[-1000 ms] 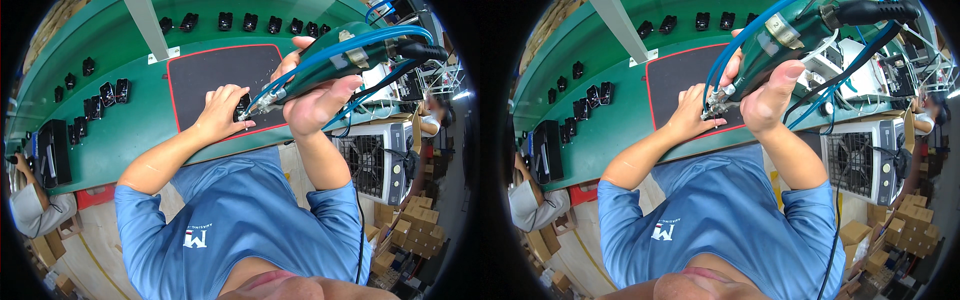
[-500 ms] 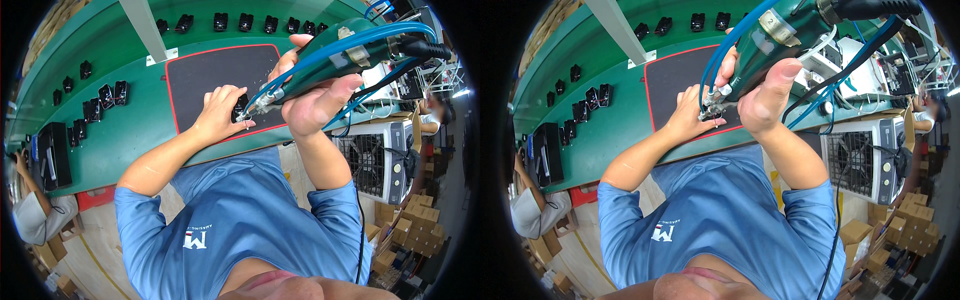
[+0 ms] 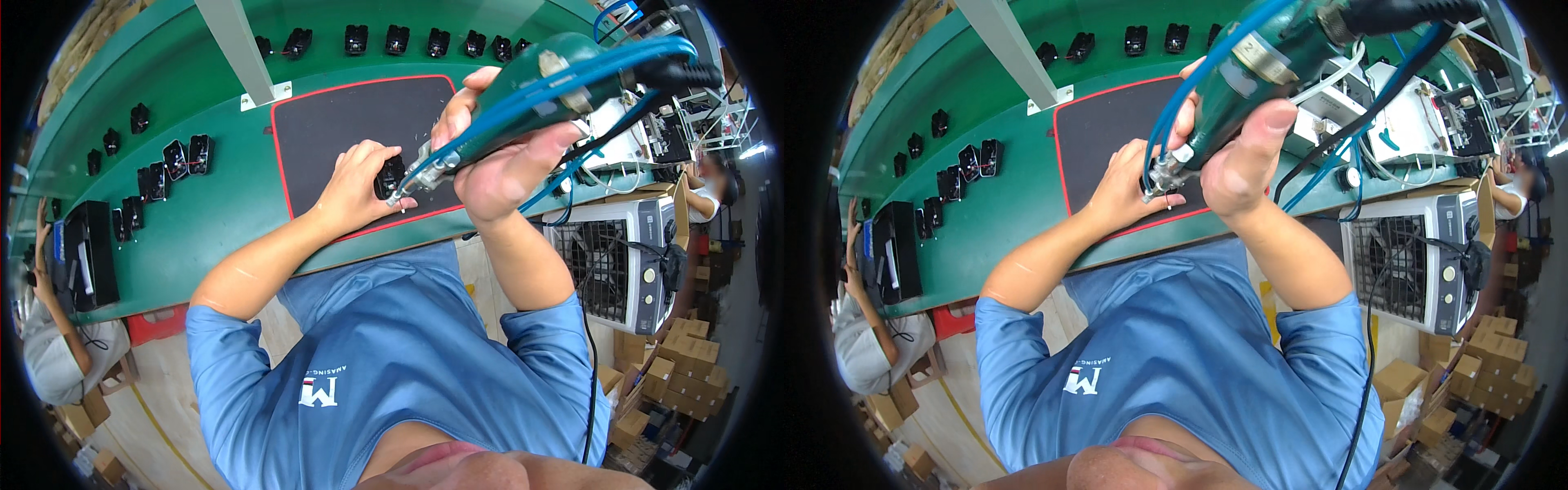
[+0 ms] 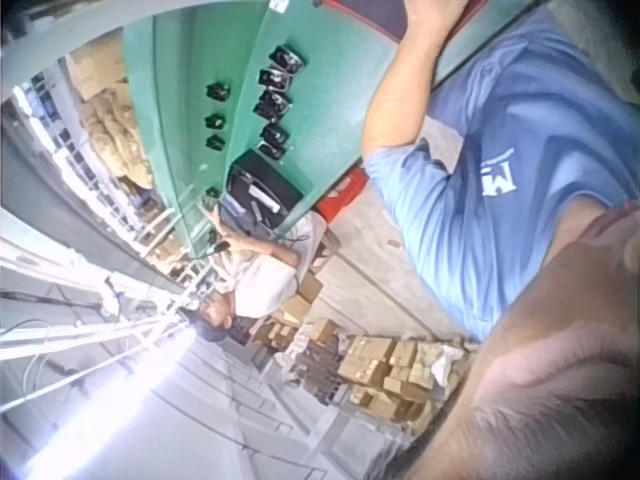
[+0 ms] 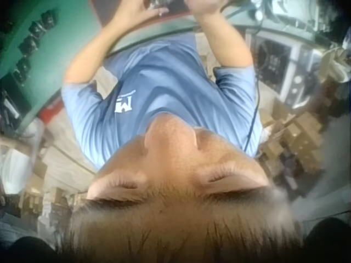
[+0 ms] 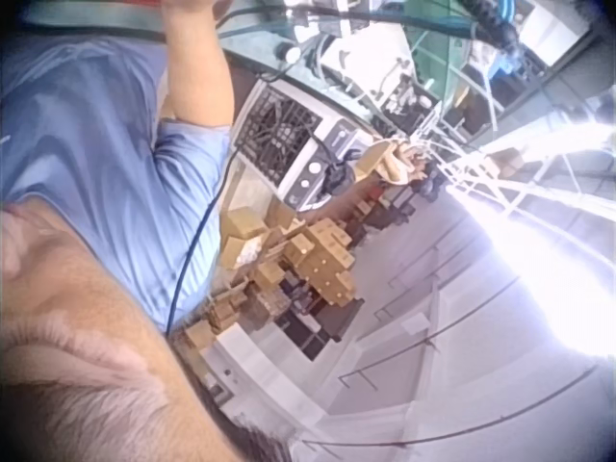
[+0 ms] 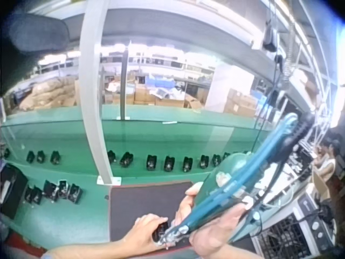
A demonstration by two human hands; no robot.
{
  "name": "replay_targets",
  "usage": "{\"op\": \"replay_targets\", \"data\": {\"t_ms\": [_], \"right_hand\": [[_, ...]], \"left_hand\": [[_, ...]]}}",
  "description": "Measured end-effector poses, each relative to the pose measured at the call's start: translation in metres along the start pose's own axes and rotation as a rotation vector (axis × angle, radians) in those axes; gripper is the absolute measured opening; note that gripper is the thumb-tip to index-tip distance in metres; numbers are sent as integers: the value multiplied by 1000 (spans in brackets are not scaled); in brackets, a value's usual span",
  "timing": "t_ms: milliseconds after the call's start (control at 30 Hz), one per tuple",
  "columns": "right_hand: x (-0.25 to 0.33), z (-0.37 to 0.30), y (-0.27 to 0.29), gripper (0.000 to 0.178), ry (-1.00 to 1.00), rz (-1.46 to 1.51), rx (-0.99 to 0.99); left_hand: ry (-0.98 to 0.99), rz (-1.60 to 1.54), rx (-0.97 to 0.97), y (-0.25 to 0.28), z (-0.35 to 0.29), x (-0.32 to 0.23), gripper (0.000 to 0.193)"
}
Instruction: Using a pneumatic screwdriver to secure components on an assembly line.
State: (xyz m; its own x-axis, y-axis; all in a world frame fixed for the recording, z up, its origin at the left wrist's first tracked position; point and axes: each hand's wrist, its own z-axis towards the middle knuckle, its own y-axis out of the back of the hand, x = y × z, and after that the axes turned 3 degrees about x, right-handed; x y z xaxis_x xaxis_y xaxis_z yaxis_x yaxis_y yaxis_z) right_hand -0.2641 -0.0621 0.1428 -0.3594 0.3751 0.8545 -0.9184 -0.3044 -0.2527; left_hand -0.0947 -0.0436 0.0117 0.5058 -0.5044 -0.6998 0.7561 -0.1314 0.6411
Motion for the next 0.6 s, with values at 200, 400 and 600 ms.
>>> {"op": "replay_targets", "data": {"t_ms": [200, 400, 600], "right_hand": [[55, 34, -29, 113, 196, 147, 2], [39, 29, -23, 101, 4, -10, 16], [9, 14, -24, 110, 12, -164, -44]], "left_hand": [[-35, 3, -20, -1, -3, 1, 87], [-26, 24, -38, -2, -3, -2, 85], [2, -17, -4, 4, -2, -7, 81]]}}
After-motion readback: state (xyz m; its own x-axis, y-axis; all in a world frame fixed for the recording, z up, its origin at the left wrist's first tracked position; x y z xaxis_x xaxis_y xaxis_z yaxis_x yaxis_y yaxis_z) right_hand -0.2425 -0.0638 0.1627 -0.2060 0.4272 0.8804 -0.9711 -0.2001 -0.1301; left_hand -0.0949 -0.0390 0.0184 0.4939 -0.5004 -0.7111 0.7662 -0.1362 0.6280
